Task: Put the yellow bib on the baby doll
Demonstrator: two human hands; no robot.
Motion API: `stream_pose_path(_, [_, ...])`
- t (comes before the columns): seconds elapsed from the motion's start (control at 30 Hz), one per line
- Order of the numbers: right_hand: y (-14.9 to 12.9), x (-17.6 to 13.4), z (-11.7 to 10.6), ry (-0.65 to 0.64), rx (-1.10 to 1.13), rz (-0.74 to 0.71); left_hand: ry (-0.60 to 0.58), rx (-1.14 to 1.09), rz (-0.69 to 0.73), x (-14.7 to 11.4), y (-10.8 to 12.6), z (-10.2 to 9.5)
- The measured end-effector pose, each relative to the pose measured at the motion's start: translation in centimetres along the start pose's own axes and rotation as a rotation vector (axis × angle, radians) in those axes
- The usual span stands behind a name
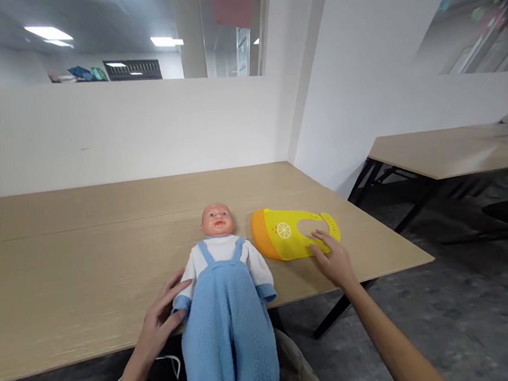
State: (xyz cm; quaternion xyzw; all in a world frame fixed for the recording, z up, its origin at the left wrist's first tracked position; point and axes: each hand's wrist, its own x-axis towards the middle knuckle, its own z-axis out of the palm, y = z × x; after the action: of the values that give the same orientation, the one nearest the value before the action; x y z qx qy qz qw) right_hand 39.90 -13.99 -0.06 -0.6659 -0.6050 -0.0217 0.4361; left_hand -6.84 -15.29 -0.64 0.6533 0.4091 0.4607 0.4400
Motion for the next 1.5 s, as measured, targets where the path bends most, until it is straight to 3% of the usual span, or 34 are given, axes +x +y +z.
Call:
stream_pose_path(0.2, [-6.2,-4.2,0.5,-0.385,0.339,-0.2,0.05,-0.024,0.012,0.1,-0.8,0.1])
stream_pose_path(0.4, [-10.8,-6.9,2.4,-0.509,0.497,-0.365,0.077,-0.07,-0.008,0.3,-1.0,0.3])
stream_pose_path(0.83, [-11.1,-7.6,4.8,-0.351,0.52,-0.285,0.078,-0.021,0.068,-0.1,-0.9,0.4])
stream_pose_path(1.03, [-11.6,-7.8,5.2,-0.316,0.587,-0.294,0.058,0.005,0.115,-0.2,-0.7,0.5])
stream_pose_path(1.5, [-12.0,-9.1,5.0,-0.203,0.638,-0.297,0.136,0.002,0.182,-0.6,-0.5,1.2])
